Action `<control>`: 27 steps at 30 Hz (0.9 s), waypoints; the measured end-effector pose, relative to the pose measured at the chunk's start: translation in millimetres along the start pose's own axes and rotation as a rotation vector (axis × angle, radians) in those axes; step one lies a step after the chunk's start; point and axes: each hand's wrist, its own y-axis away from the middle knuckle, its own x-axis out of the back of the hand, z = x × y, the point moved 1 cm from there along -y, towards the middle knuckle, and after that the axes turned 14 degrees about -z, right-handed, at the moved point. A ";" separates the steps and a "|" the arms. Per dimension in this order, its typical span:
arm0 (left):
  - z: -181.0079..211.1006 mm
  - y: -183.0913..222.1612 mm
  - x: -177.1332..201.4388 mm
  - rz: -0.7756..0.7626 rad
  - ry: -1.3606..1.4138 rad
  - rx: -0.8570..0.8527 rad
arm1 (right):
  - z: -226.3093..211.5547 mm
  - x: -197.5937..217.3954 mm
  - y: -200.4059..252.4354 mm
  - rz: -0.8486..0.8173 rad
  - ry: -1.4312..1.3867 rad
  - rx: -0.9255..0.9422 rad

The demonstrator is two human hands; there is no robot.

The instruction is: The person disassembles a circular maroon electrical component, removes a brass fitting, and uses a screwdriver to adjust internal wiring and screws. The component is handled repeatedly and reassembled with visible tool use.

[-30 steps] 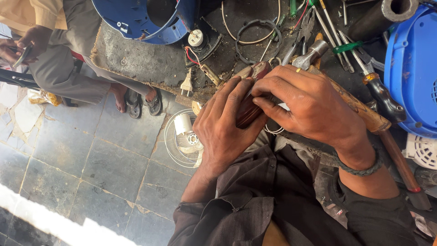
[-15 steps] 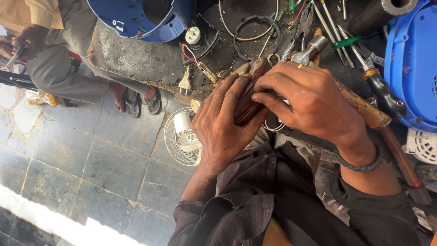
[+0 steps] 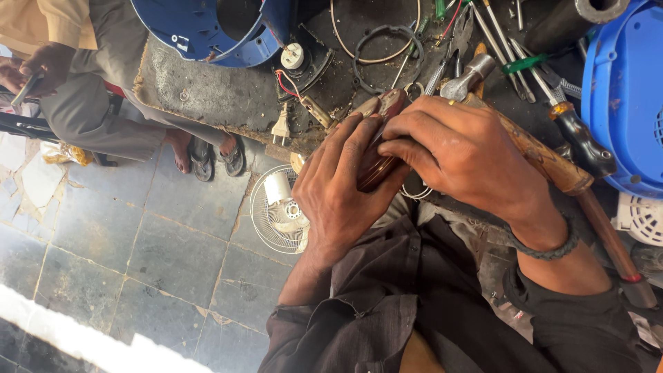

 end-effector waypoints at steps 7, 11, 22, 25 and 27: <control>2.1 -0.3 -1.1 0.023 -0.045 -0.026 | 0.8 -14.4 1.7 0.043 0.217 -0.054; 2.3 -2.3 -3.5 0.030 -0.013 -0.011 | 10.0 -27.3 0.1 0.071 0.311 -0.088; 3.9 -1.5 -2.7 0.001 -0.051 -0.016 | -42.5 25.4 53.2 0.551 -0.460 0.484; 6.5 -3.8 -4.6 -0.006 -0.060 -0.017 | -52.6 29.4 51.5 0.566 -0.584 0.611; 7.2 -2.9 -5.2 -0.007 -0.068 -0.017 | -55.4 29.8 48.5 0.578 -0.625 0.637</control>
